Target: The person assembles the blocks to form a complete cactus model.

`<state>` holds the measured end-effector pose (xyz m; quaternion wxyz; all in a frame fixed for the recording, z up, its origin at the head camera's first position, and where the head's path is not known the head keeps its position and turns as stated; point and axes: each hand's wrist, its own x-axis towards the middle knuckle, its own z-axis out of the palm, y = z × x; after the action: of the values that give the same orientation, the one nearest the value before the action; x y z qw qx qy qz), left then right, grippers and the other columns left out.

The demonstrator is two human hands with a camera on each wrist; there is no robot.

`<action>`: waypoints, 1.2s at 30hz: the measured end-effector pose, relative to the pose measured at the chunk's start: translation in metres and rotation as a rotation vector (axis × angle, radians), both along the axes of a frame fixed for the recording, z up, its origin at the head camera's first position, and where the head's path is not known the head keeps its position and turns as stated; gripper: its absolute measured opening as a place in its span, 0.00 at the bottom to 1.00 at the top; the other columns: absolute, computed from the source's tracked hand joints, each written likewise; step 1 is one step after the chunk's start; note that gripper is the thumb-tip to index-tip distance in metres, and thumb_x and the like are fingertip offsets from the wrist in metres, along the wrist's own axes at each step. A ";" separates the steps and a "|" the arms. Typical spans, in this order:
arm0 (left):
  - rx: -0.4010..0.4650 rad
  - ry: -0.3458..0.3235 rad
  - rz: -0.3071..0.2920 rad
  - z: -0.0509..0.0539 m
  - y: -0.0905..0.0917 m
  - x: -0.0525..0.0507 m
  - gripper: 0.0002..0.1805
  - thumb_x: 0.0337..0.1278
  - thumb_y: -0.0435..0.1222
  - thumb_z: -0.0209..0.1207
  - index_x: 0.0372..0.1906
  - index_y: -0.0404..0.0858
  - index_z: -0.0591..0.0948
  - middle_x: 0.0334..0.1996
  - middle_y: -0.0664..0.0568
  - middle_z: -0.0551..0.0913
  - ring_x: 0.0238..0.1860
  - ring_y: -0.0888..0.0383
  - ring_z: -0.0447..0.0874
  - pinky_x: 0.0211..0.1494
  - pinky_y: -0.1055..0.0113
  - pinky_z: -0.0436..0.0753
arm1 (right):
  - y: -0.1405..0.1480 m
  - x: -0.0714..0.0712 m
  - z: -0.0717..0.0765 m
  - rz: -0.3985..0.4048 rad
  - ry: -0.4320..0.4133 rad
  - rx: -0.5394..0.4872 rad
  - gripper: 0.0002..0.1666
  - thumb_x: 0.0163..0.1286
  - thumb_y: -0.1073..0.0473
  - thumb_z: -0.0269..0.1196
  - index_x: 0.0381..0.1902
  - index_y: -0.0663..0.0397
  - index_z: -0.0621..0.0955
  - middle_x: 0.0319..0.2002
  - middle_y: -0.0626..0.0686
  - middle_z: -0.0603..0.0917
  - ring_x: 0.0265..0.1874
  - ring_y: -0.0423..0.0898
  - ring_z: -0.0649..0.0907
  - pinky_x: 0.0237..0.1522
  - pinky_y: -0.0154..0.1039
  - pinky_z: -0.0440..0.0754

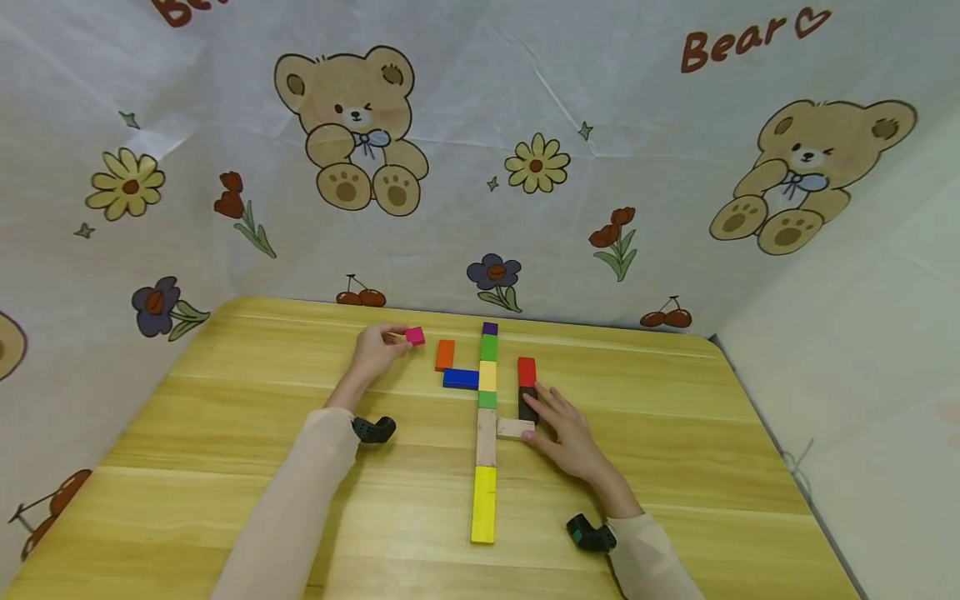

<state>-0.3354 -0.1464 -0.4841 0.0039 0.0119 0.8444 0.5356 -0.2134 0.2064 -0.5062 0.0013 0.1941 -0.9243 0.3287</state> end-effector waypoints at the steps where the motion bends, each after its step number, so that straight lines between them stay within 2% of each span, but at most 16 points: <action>1: 0.000 0.001 0.010 0.001 0.003 -0.005 0.21 0.60 0.31 0.64 0.58 0.32 0.80 0.48 0.37 0.83 0.43 0.49 0.82 0.37 0.72 0.78 | 0.000 0.000 0.000 0.000 -0.004 0.001 0.36 0.68 0.49 0.64 0.72 0.48 0.69 0.76 0.56 0.59 0.76 0.63 0.53 0.70 0.69 0.48; 6: -0.016 0.002 0.037 0.001 0.015 -0.023 0.20 0.60 0.30 0.63 0.58 0.32 0.80 0.51 0.36 0.83 0.43 0.47 0.82 0.37 0.72 0.78 | 0.000 0.000 -0.002 -0.006 0.000 0.005 0.36 0.68 0.49 0.64 0.72 0.48 0.69 0.76 0.56 0.59 0.76 0.63 0.53 0.70 0.69 0.48; 10: -0.052 -0.011 0.046 -0.004 0.022 -0.031 0.19 0.61 0.28 0.62 0.58 0.31 0.80 0.51 0.36 0.83 0.45 0.46 0.83 0.43 0.67 0.82 | 0.000 0.000 -0.002 -0.002 0.010 0.001 0.36 0.68 0.49 0.64 0.72 0.48 0.69 0.76 0.56 0.59 0.76 0.63 0.53 0.69 0.69 0.48; 16: -0.077 0.005 0.042 -0.009 0.027 -0.031 0.19 0.61 0.26 0.61 0.57 0.28 0.80 0.53 0.35 0.82 0.48 0.43 0.82 0.53 0.56 0.82 | -0.001 0.000 -0.001 -0.001 0.010 -0.007 0.36 0.68 0.50 0.64 0.72 0.48 0.69 0.76 0.57 0.60 0.76 0.64 0.53 0.69 0.70 0.48; 21: -0.069 -0.017 0.048 -0.012 0.030 -0.032 0.20 0.62 0.27 0.60 0.59 0.30 0.79 0.54 0.37 0.82 0.49 0.44 0.82 0.54 0.56 0.81 | -0.001 0.001 -0.001 -0.004 0.011 -0.006 0.36 0.67 0.50 0.64 0.72 0.49 0.69 0.76 0.57 0.60 0.76 0.64 0.53 0.69 0.70 0.48; 28: -0.098 0.002 0.026 -0.014 0.036 -0.035 0.20 0.61 0.27 0.60 0.59 0.30 0.79 0.54 0.37 0.82 0.48 0.45 0.83 0.53 0.57 0.82 | -0.001 0.001 -0.001 -0.007 0.026 -0.008 0.36 0.67 0.50 0.64 0.71 0.50 0.69 0.75 0.59 0.60 0.75 0.66 0.54 0.68 0.71 0.49; 36: -0.119 0.017 -0.010 -0.013 0.044 -0.035 0.20 0.61 0.26 0.60 0.59 0.30 0.79 0.52 0.36 0.83 0.46 0.45 0.83 0.51 0.57 0.82 | -0.001 0.001 0.000 -0.015 -0.003 0.001 0.36 0.68 0.49 0.64 0.72 0.48 0.69 0.76 0.56 0.59 0.76 0.64 0.53 0.70 0.69 0.48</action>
<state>-0.3703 -0.1022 -0.4973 0.0000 0.0206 0.8747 0.4843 -0.2121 0.2053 -0.5061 0.0023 0.1868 -0.9259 0.3285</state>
